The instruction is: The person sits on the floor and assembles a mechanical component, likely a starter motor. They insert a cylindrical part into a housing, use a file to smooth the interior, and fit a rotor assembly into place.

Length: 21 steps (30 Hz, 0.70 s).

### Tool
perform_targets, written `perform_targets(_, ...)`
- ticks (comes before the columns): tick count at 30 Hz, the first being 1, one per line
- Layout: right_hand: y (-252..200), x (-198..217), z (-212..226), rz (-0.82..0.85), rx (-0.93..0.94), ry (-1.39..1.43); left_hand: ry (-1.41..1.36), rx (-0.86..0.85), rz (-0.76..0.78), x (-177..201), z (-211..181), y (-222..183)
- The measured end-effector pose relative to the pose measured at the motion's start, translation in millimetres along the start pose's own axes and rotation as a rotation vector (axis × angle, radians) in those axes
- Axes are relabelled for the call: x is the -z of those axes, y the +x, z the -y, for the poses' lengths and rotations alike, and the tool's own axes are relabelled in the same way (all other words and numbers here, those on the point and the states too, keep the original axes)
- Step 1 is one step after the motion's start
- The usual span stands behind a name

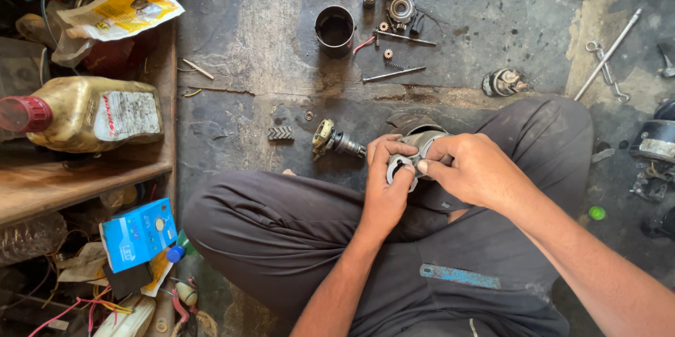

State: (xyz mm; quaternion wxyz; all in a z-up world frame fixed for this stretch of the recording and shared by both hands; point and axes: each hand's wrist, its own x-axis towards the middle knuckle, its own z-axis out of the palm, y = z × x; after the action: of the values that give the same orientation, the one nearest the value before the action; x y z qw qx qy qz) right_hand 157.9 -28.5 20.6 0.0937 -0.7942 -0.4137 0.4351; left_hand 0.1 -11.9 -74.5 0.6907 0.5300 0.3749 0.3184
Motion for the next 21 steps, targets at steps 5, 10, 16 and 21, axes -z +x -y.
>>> perform_targets(5,-0.8,-0.4,5.7,-0.019,-0.068,-0.069,-0.021,0.029,-0.015,-2.1,6.6,0.6)
perform_targets(10,-2.0,-6.7,4.6,-0.107,0.003,-0.095,-0.023,0.019,-0.042,-4.2,11.2,1.0)
perform_targets(16,2.6,7.1,1.6,0.173,-0.220,0.179,-0.033,0.031,0.007,0.1,8.4,0.9)
perform_targets(21,11.2,16.2,1.2,0.304,-0.260,0.231,-0.050,0.104,0.043,5.6,6.2,2.1)
